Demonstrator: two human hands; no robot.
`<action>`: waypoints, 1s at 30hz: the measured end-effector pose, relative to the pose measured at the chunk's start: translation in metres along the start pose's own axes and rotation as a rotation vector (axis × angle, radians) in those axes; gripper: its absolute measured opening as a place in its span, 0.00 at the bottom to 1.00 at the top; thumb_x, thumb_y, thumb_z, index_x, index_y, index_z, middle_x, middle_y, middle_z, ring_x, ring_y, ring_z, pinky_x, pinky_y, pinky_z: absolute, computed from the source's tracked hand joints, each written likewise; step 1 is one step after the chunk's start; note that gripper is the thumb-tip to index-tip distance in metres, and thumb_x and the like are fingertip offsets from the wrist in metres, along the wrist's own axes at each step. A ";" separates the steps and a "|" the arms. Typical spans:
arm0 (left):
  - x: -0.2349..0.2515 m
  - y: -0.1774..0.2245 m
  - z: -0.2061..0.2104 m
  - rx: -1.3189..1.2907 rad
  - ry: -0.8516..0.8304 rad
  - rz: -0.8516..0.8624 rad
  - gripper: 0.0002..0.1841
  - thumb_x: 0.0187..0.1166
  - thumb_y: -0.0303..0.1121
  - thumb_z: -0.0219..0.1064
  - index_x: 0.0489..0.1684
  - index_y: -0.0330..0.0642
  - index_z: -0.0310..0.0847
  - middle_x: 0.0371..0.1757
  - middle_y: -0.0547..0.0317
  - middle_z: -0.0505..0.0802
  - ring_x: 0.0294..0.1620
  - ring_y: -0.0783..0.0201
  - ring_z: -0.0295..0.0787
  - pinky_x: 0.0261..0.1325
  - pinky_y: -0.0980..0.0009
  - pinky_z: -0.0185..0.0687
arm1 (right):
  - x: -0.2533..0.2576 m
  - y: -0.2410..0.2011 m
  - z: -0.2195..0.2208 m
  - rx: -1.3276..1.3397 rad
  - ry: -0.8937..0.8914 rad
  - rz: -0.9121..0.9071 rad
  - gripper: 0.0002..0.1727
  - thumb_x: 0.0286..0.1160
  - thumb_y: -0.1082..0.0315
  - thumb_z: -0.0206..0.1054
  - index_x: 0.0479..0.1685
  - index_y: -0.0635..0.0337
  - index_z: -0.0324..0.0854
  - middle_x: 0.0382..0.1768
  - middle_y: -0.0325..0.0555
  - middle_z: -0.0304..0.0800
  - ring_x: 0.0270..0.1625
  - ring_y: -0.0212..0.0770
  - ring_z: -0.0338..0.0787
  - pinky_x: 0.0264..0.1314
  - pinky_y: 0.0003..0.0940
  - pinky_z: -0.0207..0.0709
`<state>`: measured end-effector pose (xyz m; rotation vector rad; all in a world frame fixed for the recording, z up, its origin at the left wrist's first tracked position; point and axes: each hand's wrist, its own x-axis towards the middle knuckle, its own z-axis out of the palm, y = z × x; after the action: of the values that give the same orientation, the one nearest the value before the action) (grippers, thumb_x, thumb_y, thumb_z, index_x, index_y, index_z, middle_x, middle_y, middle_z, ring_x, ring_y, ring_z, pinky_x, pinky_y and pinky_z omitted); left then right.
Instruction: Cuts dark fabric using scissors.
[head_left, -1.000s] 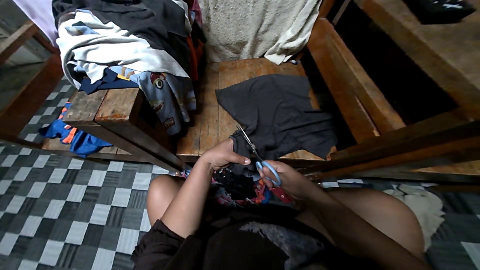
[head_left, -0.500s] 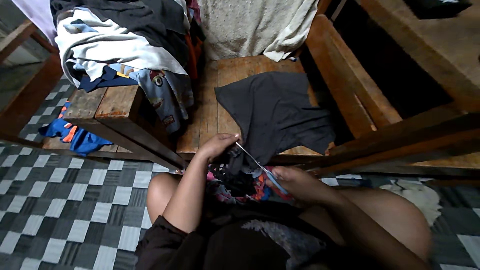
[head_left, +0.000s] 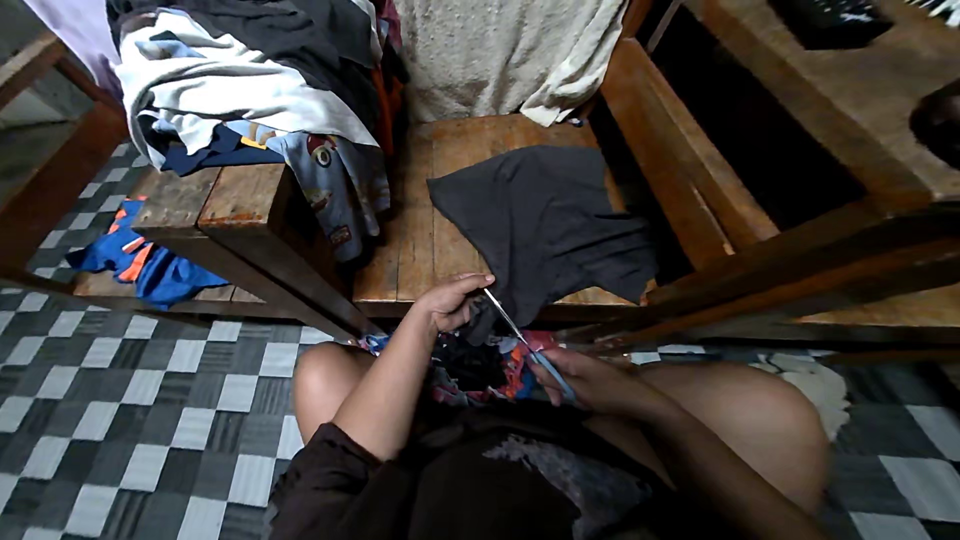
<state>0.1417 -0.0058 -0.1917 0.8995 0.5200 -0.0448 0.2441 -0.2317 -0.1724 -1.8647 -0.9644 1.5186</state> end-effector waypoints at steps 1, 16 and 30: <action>0.001 -0.001 0.002 -0.046 0.012 -0.006 0.10 0.93 0.30 0.48 0.51 0.41 0.76 0.39 0.60 0.89 0.40 0.68 0.89 0.51 0.69 0.88 | -0.002 0.003 0.004 0.073 -0.001 -0.018 0.15 0.90 0.59 0.53 0.47 0.62 0.77 0.26 0.31 0.79 0.25 0.22 0.76 0.30 0.20 0.70; 0.004 -0.008 0.008 -0.208 -0.086 0.135 0.23 0.85 0.17 0.51 0.79 0.35 0.63 0.54 0.53 0.89 0.49 0.64 0.90 0.56 0.64 0.88 | -0.001 0.001 0.043 0.426 0.214 -0.170 0.14 0.86 0.57 0.49 0.44 0.55 0.75 0.24 0.25 0.81 0.23 0.18 0.76 0.28 0.13 0.70; -0.003 -0.025 0.020 -0.441 -0.219 0.165 0.34 0.84 0.16 0.45 0.90 0.47 0.40 0.57 0.58 0.86 0.53 0.64 0.89 0.62 0.61 0.85 | 0.004 -0.016 0.047 0.350 0.337 -0.132 0.19 0.86 0.52 0.48 0.44 0.57 0.76 0.24 0.26 0.80 0.23 0.19 0.76 0.27 0.15 0.70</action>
<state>0.1416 -0.0373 -0.1984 0.4945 0.2348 0.1176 0.1952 -0.2203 -0.1722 -1.6943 -0.6075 1.1593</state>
